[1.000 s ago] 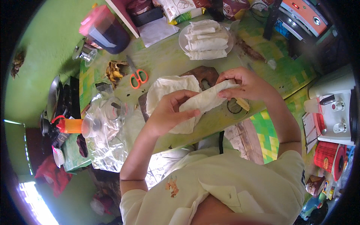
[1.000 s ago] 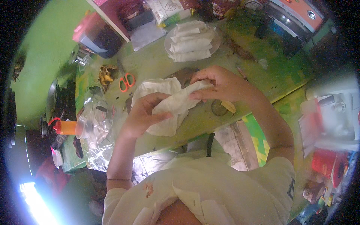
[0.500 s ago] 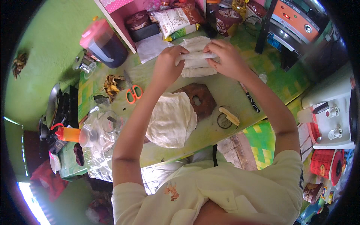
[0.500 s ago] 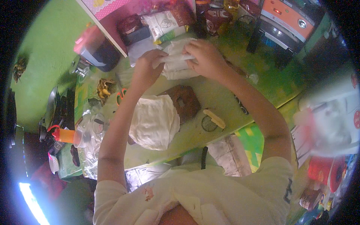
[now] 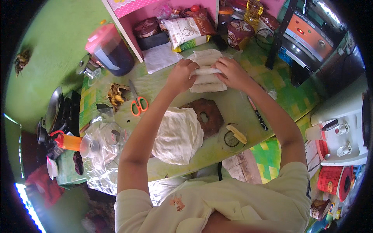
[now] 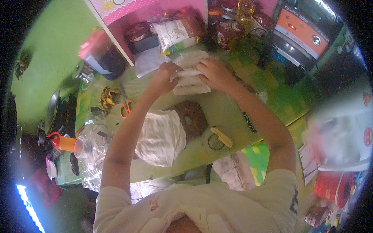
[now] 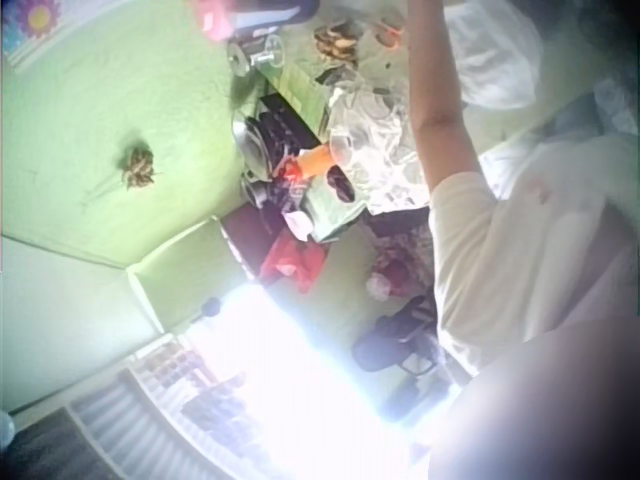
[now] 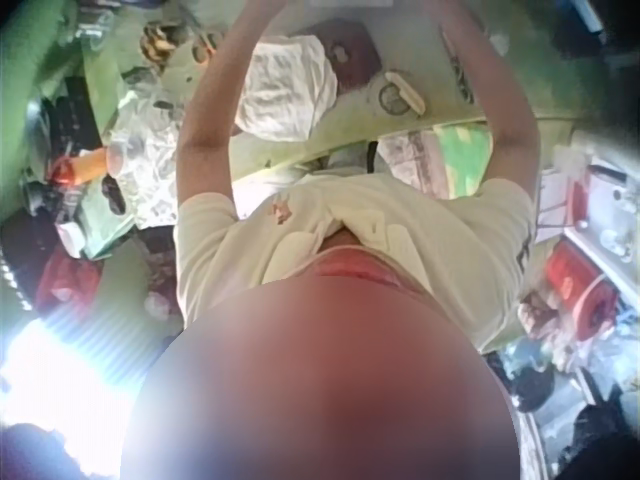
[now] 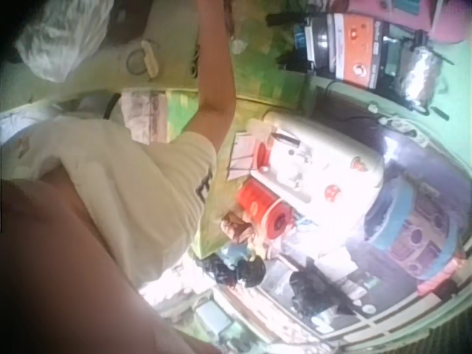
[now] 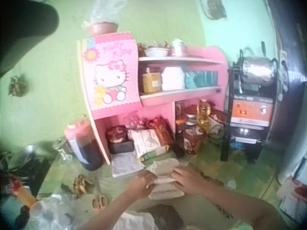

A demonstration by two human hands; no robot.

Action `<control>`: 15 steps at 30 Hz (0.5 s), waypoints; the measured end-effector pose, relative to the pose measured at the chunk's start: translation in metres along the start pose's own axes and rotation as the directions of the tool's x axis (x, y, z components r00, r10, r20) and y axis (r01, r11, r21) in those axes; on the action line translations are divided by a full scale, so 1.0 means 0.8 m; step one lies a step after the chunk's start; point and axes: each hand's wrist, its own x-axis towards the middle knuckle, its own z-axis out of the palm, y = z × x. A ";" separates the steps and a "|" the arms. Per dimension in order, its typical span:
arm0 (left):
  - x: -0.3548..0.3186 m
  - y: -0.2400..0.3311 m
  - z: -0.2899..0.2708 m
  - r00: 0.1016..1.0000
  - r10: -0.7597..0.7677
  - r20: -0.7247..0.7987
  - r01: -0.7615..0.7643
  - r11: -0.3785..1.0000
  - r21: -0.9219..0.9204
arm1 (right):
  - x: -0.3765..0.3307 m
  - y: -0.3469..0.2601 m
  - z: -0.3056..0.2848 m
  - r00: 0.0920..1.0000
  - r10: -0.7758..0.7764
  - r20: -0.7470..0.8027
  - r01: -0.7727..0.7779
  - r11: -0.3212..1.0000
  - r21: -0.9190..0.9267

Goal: The person places a banana slice and a dark granular filling onto a flatbread, folds it into a rectangular wrap, and stacks it on a plate. The process is repeated with additional flatbreads.

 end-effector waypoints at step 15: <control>-0.025 0.005 0.026 0.973 0.229 0.006 -0.227 0.957 0.182 | -0.026 -0.002 0.019 0.993 -0.122 0.000 0.120 0.976 -0.181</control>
